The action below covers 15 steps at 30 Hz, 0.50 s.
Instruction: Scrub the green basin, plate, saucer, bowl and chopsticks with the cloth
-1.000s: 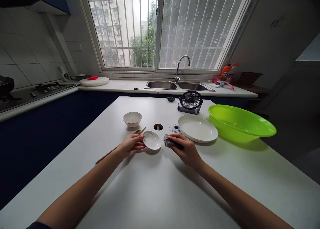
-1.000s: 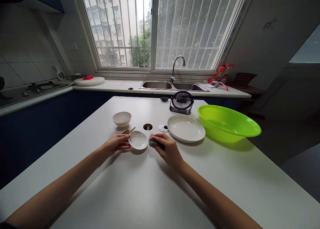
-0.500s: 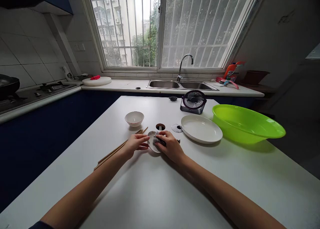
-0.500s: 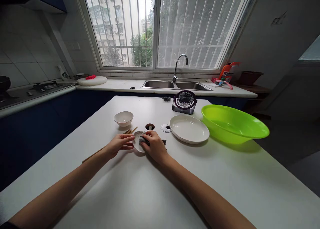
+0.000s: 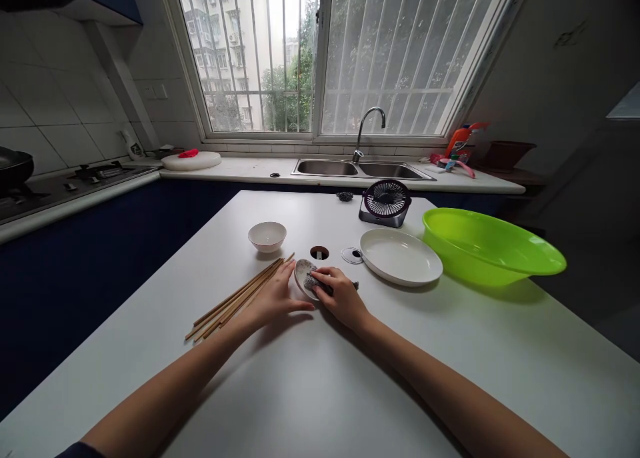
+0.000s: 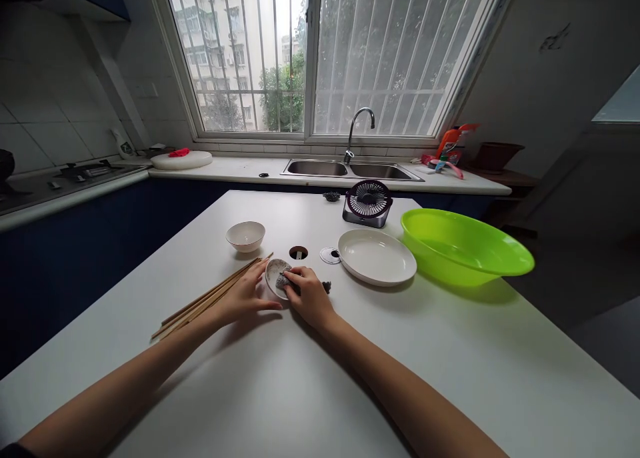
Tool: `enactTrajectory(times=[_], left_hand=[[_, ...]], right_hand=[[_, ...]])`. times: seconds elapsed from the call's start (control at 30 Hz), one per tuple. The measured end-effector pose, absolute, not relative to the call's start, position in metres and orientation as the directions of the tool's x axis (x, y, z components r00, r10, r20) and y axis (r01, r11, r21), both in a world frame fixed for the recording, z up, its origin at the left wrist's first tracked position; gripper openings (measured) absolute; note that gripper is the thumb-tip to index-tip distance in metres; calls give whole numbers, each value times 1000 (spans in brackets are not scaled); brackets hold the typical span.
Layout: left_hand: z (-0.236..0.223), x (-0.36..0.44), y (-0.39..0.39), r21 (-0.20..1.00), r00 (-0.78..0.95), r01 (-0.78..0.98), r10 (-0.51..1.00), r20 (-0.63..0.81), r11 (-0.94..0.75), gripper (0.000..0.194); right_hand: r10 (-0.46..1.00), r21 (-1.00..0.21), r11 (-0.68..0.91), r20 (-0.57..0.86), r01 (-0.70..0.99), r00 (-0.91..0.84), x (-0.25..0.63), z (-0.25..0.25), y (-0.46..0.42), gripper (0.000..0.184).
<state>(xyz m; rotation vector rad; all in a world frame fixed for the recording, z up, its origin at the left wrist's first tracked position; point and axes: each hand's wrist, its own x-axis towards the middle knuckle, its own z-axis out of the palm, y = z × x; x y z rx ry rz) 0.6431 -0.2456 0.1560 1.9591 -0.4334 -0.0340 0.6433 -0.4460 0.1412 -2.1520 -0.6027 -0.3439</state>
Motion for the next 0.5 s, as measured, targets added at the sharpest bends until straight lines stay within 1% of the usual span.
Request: enactTrajectory(times=[0.07, 0.13, 0.27, 0.37, 0.5], left_hand=[[151, 642, -247, 831, 933, -331, -287, 218, -446, 105], [148, 640, -250, 812, 930, -353, -267, 252, -465, 102], [147, 636, -253, 860, 930, -357, -220, 293, -364, 94], [149, 635, -253, 890, 929, -352, -226, 294, -290, 95], [152, 636, -252, 886, 921, -365, -251, 299, -287, 92]], right_hand=[[305, -684, -499, 435, 532, 847, 643, 141, -447, 29], [309, -698, -478, 435, 533, 846, 643, 140, -448, 29], [311, -718, -431, 450, 546, 837, 643, 139, -449, 28], [317, -734, -399, 452, 549, 834, 643, 139, -450, 26], [323, -772, -321, 456, 549, 830, 643, 141, -451, 25]])
